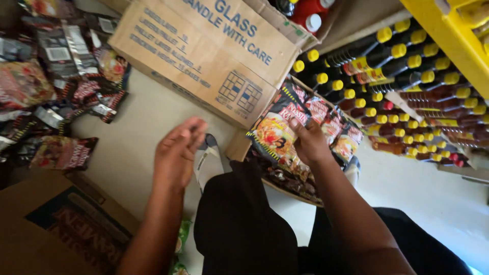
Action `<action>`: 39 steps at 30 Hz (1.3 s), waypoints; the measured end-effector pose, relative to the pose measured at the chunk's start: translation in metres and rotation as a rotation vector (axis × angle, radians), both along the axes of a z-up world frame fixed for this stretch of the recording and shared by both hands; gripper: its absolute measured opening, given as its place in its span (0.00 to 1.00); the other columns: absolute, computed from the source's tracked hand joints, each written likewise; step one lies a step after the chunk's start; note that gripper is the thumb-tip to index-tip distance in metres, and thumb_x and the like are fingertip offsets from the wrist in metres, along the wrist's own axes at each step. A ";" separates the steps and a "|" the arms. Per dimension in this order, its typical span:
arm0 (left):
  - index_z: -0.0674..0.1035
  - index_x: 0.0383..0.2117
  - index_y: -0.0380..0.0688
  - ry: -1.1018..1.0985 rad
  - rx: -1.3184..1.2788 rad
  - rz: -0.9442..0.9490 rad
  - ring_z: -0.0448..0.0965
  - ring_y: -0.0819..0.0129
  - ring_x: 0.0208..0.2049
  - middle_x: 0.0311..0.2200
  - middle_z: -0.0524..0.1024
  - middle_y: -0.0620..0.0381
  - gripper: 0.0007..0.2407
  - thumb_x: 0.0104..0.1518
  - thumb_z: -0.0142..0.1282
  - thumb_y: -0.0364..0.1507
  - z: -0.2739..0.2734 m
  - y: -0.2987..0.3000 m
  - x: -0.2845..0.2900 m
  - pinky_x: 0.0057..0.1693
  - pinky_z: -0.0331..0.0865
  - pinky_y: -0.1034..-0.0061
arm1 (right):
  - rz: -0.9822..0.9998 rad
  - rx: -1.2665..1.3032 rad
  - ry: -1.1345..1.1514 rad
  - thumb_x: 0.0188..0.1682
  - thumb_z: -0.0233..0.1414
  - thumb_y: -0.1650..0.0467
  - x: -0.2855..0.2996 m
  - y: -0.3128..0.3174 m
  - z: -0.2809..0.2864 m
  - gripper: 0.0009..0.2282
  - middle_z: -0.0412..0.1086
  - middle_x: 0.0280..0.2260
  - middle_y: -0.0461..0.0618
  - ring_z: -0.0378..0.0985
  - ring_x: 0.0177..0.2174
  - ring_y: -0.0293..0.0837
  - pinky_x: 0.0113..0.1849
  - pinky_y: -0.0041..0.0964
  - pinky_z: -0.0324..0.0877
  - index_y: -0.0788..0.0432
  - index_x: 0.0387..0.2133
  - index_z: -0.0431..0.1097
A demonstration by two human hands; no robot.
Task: Stocking and organizing packets of instant noodles on a store shelf.
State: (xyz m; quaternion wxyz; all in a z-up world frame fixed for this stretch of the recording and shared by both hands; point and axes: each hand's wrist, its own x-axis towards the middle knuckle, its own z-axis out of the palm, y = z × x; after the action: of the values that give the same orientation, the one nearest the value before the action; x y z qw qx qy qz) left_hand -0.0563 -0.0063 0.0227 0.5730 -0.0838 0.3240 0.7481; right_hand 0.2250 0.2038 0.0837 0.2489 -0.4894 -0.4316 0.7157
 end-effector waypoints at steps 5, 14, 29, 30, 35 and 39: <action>0.72 0.59 0.29 0.044 -0.046 0.054 0.76 0.56 0.57 0.54 0.76 0.44 0.18 0.64 0.51 0.27 0.004 -0.012 -0.019 0.62 0.70 0.66 | -0.264 -0.140 -0.095 0.51 0.56 0.70 0.035 0.005 0.001 0.19 0.73 0.48 0.53 0.76 0.50 0.49 0.53 0.47 0.72 0.66 0.53 0.63; 0.74 0.57 0.29 -0.007 -0.206 0.027 0.80 0.57 0.49 0.49 0.78 0.44 0.17 0.66 0.45 0.28 -0.023 -0.014 0.001 0.55 0.74 0.66 | -0.045 -0.264 -0.264 0.47 0.56 0.73 0.060 -0.018 -0.045 0.18 0.74 0.46 0.52 0.77 0.47 0.48 0.51 0.48 0.73 0.61 0.52 0.65; 0.75 0.56 0.32 0.070 -0.261 0.066 0.80 0.61 0.48 0.48 0.79 0.48 0.16 0.67 0.45 0.29 -0.034 -0.016 -0.012 0.53 0.73 0.68 | 0.759 1.129 -0.980 0.49 0.57 0.66 0.014 -0.044 -0.043 0.33 0.48 0.68 0.67 0.51 0.67 0.64 0.62 0.59 0.53 0.62 0.67 0.51; 0.75 0.56 0.32 0.079 -0.270 0.073 0.80 0.61 0.48 0.48 0.79 0.48 0.16 0.67 0.45 0.29 -0.038 -0.017 -0.014 0.53 0.73 0.68 | 0.763 1.127 -0.964 0.49 0.57 0.66 0.014 -0.046 -0.052 0.33 0.48 0.68 0.67 0.51 0.67 0.64 0.62 0.59 0.53 0.62 0.67 0.51; 0.75 0.56 0.35 0.090 -0.276 0.130 0.80 0.62 0.48 0.49 0.80 0.51 0.16 0.66 0.47 0.30 -0.070 -0.026 -0.033 0.53 0.74 0.68 | 1.037 1.048 -1.160 0.51 0.49 0.62 0.013 -0.054 -0.075 0.36 0.38 0.72 0.61 0.38 0.70 0.60 0.65 0.57 0.41 0.58 0.72 0.40; 0.77 0.54 0.37 0.106 -0.305 0.210 0.80 0.64 0.45 0.46 0.80 0.53 0.15 0.66 0.47 0.31 -0.111 -0.034 -0.070 0.51 0.74 0.71 | 1.083 1.061 -1.223 0.52 0.48 0.62 0.009 -0.057 -0.083 0.36 0.38 0.71 0.63 0.38 0.70 0.60 0.65 0.58 0.40 0.61 0.71 0.40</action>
State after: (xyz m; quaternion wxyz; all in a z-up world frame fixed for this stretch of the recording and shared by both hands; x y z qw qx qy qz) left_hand -0.1267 -0.0400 -0.0883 0.4546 -0.1637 0.4528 0.7494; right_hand 0.2341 0.1465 0.0007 -0.1931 -0.3361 -0.9193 0.0682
